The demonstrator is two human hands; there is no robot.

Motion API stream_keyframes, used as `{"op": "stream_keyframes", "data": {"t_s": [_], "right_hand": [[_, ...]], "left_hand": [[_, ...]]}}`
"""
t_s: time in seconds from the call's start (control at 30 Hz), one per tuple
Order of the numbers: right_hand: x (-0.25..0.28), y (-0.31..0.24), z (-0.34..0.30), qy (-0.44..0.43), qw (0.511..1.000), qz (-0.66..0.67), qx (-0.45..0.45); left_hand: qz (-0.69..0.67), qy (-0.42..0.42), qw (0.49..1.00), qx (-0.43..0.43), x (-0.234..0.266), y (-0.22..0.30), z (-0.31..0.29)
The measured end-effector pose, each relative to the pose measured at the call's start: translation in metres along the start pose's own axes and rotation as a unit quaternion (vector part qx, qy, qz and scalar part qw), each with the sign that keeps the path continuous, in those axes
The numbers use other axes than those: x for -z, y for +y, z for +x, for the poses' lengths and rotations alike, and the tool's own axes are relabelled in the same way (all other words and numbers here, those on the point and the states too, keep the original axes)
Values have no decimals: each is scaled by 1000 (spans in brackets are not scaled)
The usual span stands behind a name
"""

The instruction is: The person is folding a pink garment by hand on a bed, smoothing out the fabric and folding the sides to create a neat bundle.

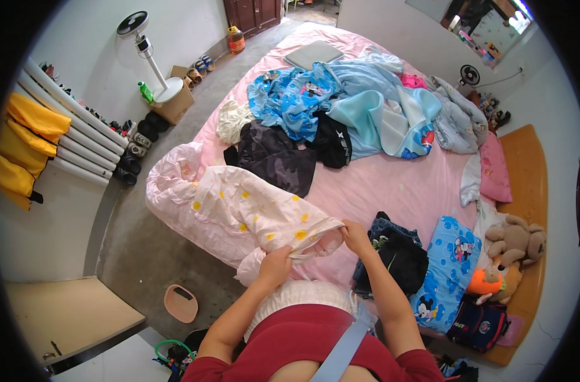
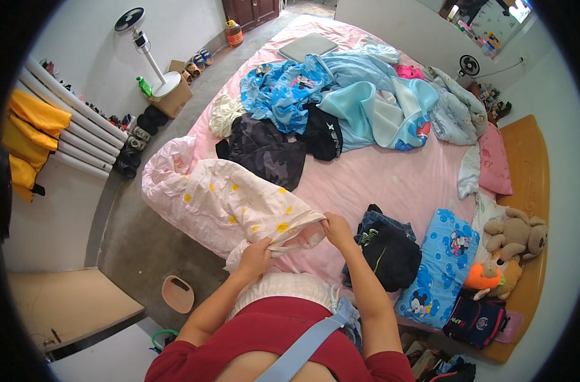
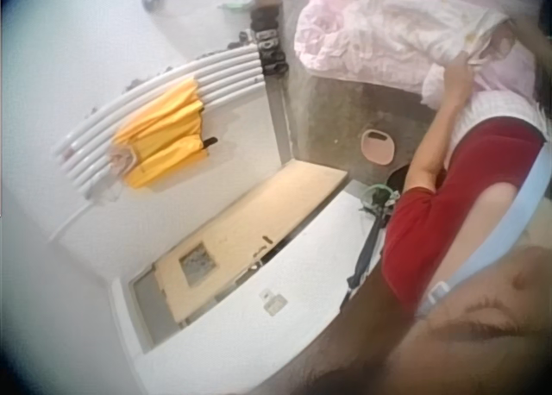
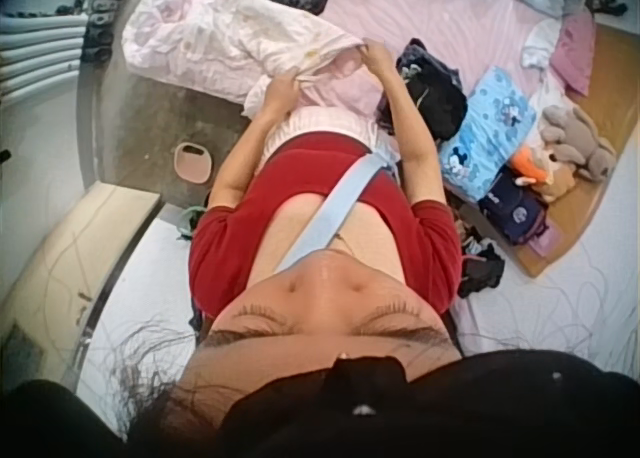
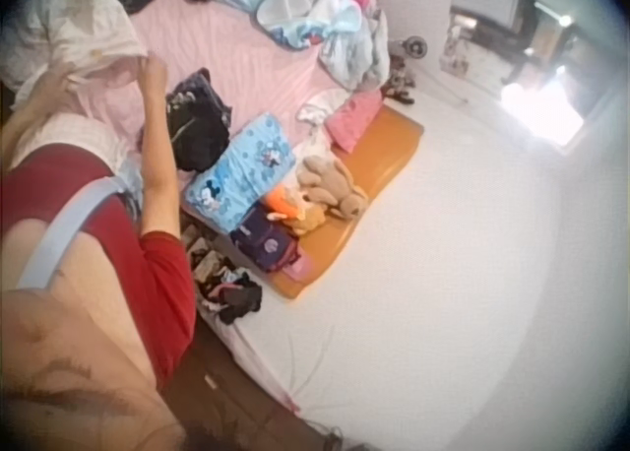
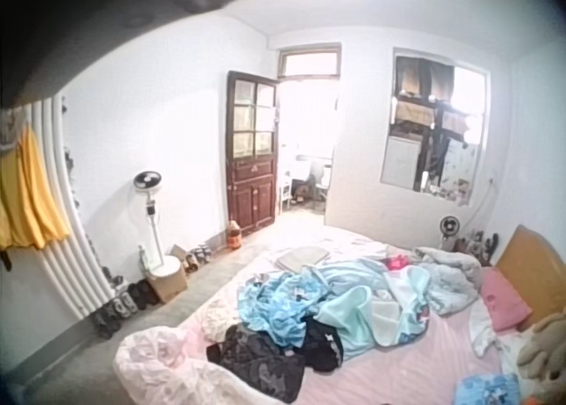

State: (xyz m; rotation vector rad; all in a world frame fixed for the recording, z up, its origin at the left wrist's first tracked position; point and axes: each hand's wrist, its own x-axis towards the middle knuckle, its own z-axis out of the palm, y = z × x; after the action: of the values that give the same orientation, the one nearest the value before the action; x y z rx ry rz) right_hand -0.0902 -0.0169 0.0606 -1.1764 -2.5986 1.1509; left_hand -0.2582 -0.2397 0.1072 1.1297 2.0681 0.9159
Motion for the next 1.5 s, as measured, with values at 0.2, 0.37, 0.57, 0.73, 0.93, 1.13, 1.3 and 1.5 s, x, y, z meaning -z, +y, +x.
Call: {"op": "stream_keyframes", "data": {"t_s": [0.2,0.37,0.57,0.73,0.93,1.13,1.3,1.5], "right_hand": [[-30,7,-22,19,991,128,17],[-51,28,-25,33,985,149,-78],[3,30,-2,93,957,214,-175],[6,24,2,59,926,340,-151],[20,26,13,45,893,385,-228],[5,52,33,121,815,512,-244],[-39,56,17,104,787,471,-385],[-81,87,-3,-28,901,305,-306]], "left_hand": [[-28,-14,999,34,7,-14,2],[-40,-36,998,16,11,-21,7],[-35,-156,986,51,11,-33,-4],[-62,-137,988,-46,-18,-43,-13],[-2,-170,982,-79,-35,-26,-18],[6,-162,983,-88,-78,0,-16],[7,-145,987,-65,-110,12,-22],[37,-110,992,-50,-141,20,-34]]}}
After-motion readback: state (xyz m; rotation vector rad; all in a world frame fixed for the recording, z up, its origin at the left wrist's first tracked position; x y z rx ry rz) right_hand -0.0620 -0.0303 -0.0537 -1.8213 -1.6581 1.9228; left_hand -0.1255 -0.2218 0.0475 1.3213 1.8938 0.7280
